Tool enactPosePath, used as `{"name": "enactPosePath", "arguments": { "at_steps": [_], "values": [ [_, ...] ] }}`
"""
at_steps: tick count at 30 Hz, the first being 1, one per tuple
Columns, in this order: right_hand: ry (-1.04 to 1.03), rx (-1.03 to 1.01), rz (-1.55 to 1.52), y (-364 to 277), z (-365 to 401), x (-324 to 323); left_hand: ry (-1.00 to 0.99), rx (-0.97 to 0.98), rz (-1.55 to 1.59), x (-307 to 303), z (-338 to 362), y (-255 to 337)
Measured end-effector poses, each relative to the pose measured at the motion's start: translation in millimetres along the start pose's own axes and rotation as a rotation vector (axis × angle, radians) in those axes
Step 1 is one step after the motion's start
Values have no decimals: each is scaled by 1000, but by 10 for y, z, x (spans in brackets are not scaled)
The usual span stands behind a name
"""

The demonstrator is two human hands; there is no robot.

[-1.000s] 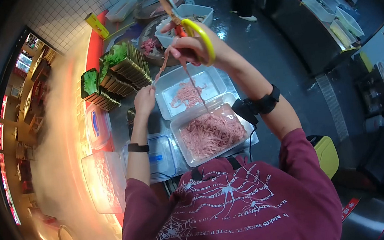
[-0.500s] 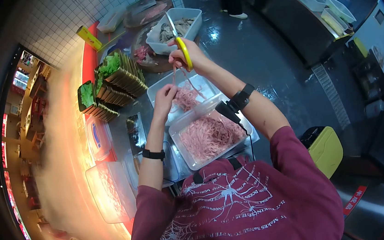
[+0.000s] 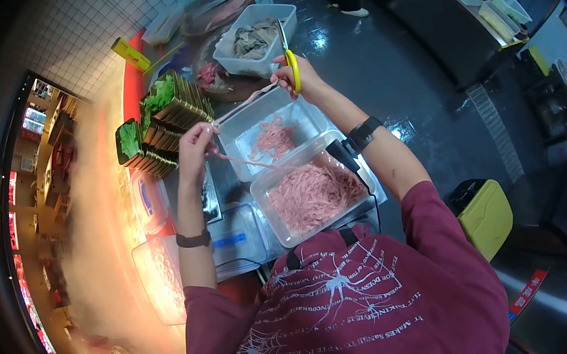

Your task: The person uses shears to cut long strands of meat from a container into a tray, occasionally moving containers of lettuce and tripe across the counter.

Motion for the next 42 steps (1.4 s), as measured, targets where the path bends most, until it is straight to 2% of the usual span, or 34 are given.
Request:
{"name": "enactPosePath", "arguments": {
  "at_steps": [3, 8, 11, 14, 20, 26, 29, 31, 32, 33, 35, 36, 38, 42],
  "values": [
    [-4, 23, -19, 28, -32, -20, -26, 31, -32, -88, -74, 191],
    [-9, 23, 4, 31, -129, -161, -35, -26, 52, -188, -62, 305],
    [-32, 79, 97, 28, -115, -122, -48, -20, 56, -193, -91, 415],
    [-83, 16, 130, -97, -49, 0, -62, -16, 36, -164, -129, 512],
    [-154, -35, 234, -201, -11, 150, -73, 10, 302, -189, -196, 723],
    [-161, 70, 173, 87, -24, 89, -147, -70, 261, 70, -336, 802],
    [-123, 178, 291, 386, 11, -50, -195, -123, 211, 178, -419, 754],
    [5, -99, 967, 501, 79, -190, -205, -153, 195, 188, -473, 731],
    [-29, 50, 1037, 843, 43, -388, -204, -153, 191, 175, -498, 749],
    [-40, 79, 1289, 873, 250, -371, -203, -157, 192, 171, -519, 771],
    [-133, 124, 1495, 904, 597, -329, -207, -170, 191, 160, -562, 793],
    [-129, 130, 1486, 915, 693, -340, -233, -170, 195, 157, -593, 815],
    [-128, 144, 1693, 959, 822, -391, -268, -174, 200, 193, -640, 863],
    [-151, 106, 1913, 928, 944, -402, -283, -178, 180, 272, -660, 940]
  ]
}}
Point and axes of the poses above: each hand's wrist, its own z-axis away from the middle knuckle, its own x-axis out of the palm, y = z × x, the point moved 10 cm from there along -z, towards the middle knuckle, and after that the axes turned 8 degrees about x, right-handed, at the moved point
